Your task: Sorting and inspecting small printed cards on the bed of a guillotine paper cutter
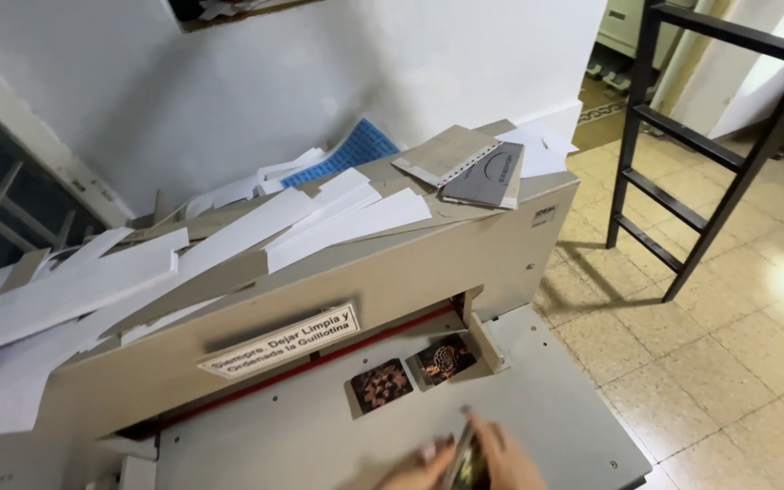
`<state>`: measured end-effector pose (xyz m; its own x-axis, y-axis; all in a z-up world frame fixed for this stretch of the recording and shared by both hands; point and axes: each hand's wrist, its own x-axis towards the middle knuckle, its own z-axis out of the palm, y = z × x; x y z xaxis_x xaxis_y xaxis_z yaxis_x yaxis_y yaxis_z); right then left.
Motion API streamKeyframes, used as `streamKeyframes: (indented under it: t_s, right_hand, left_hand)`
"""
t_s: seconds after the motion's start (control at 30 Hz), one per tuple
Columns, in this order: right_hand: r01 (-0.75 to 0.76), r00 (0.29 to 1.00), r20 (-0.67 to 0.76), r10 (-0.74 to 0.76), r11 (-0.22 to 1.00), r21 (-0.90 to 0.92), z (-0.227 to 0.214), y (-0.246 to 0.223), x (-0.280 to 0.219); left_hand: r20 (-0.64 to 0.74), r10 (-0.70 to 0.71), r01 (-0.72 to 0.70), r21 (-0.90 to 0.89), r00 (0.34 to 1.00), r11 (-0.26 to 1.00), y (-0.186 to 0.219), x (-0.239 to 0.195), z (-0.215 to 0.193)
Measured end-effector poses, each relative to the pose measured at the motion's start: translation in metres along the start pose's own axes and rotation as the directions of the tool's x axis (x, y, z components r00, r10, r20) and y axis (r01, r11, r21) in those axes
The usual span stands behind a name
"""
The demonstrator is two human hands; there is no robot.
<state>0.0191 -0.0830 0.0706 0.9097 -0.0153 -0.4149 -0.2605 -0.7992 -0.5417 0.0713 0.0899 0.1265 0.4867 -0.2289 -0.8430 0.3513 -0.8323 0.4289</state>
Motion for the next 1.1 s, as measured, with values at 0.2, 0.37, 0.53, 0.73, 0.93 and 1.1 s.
streamKeyframes:
  t_s: [0.2,0.37,0.53,0.73,0.93,1.1]
  right_hand:
    - [-0.327,0.913,-0.296,0.281,0.937,-0.119,0.012,0.074,0.06]
    - [-0.428,0.856,-0.409,0.317,0.878,-0.214,0.024,0.088,0.078]
    - [-0.471,0.856,-0.37,0.361,0.841,-0.268,0.023,0.089,0.079]
    - [-0.485,0.851,-0.332,0.407,0.851,-0.202,0.022,0.093,0.079]
    - [-0.318,0.937,-0.209,0.278,0.929,-0.188,0.014,0.071,0.052]
    - [-0.127,0.983,-0.16,0.094,0.969,-0.213,0.032,0.074,0.047]
  left_hand:
    - [-0.375,0.571,-0.456,0.355,0.731,0.816,0.019,0.147,-0.054]
    - [-0.322,0.506,-0.234,0.61,0.8,0.757,0.044,0.213,-0.068]
    - [-0.396,0.494,-0.105,0.689,0.774,0.717,0.055,0.264,-0.073]
    - [-0.263,0.195,0.023,0.648,0.945,0.761,0.069,0.235,-0.067]
    - [-0.253,0.179,-0.002,0.572,0.951,0.82,0.069,0.175,-0.042]
    - [-0.114,0.258,-0.251,0.07,0.96,0.965,0.038,0.147,-0.007]
